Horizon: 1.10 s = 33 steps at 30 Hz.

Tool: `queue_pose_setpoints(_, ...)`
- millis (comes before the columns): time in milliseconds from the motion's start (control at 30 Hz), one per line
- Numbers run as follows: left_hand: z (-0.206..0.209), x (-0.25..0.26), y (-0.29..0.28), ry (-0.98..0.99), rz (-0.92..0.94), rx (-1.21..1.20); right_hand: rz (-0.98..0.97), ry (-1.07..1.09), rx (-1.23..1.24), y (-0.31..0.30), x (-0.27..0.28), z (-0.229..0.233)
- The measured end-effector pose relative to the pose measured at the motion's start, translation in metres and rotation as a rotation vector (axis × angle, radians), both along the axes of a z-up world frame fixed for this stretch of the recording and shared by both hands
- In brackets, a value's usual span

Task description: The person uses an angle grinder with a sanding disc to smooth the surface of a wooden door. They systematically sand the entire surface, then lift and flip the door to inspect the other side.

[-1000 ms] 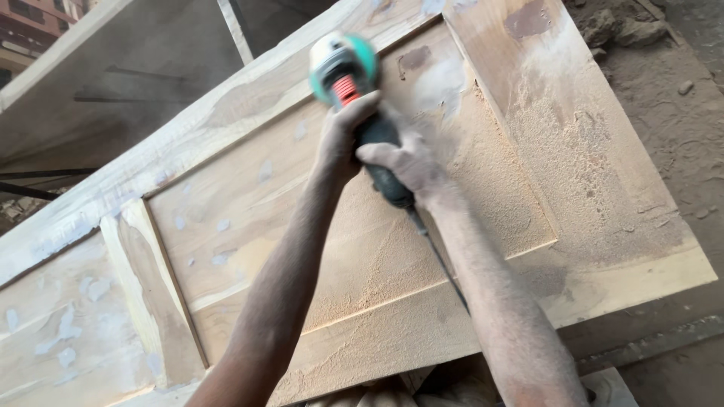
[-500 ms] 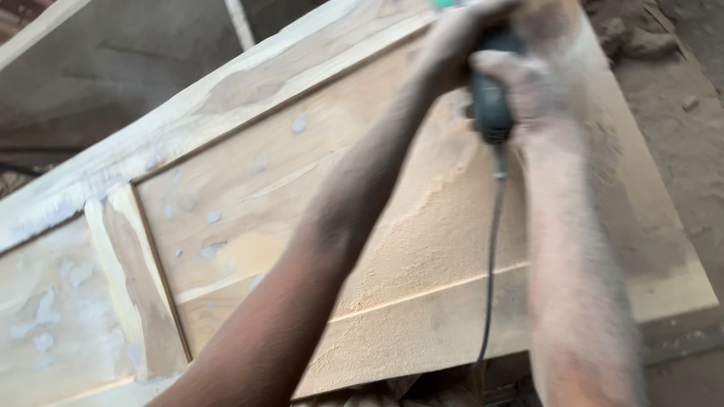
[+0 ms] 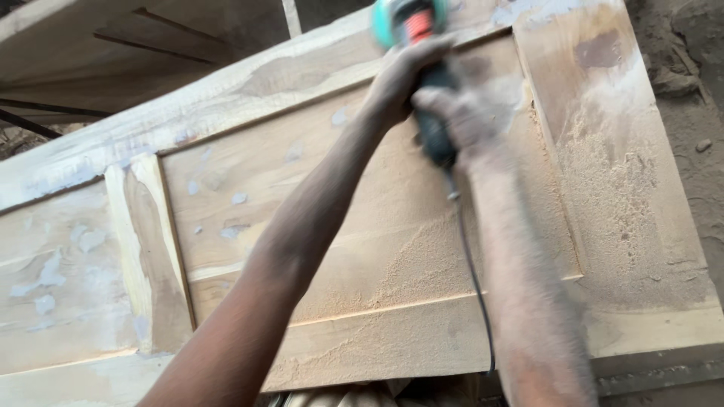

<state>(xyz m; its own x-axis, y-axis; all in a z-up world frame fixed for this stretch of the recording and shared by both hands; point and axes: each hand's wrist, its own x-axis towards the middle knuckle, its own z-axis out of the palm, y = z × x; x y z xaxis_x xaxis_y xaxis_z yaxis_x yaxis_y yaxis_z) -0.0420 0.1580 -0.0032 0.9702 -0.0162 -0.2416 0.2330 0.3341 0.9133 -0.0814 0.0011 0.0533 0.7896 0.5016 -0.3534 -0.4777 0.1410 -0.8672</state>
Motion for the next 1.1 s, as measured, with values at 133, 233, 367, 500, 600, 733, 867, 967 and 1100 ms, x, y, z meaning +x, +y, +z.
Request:
queue_pose_setpoints(133, 0.02, -0.057, 0.032, 0.166, 0.141, -0.087, 0.065, -0.07, -0.001, 0.025, -0.032, -0.001)
queue_pose_setpoints(233, 0.022, -0.072, 0.028, 0.18, 0.215, -0.116, 0.038, -0.03, -0.028, 0.027, -0.042, -0.002)
queue_pose_setpoints(367, 0.01, -0.042, -0.005, 0.111, 0.077, -0.209, -0.005, 0.004, -0.055, -0.009, -0.031, -0.005)
queue_pose_setpoints(500, -0.001, 0.014, -0.074, 0.051, -0.093, -0.157, -0.182, -0.067, -0.109, -0.066, -0.009, 0.001)
queue_pose_setpoints(600, -0.008, 0.023, -0.131, 0.078, -0.157, 0.049, -0.26, -0.037, -0.191, -0.113, -0.013, 0.012)
queue_pose_setpoints(733, -0.007, 0.001, -0.185, 0.065, -0.242, 0.031, -0.312, -0.043, -0.212, -0.154, -0.05, 0.02)
queue_pose_setpoints(867, 0.0, -0.049, -0.221, 0.071, -0.292, -0.044, -0.439, 0.075, -0.216, -0.171, -0.108, 0.021)
queue_pose_setpoints(967, 0.004, -0.093, -0.239, 0.022, -0.305, 0.052, -0.521, 0.104, -0.188, -0.177, -0.153, 0.026)
queue_pose_setpoints(1100, 0.007, -0.131, -0.247, 0.136, -0.453, 0.143, -0.592, 0.144, -0.233, -0.176, -0.187, 0.028)
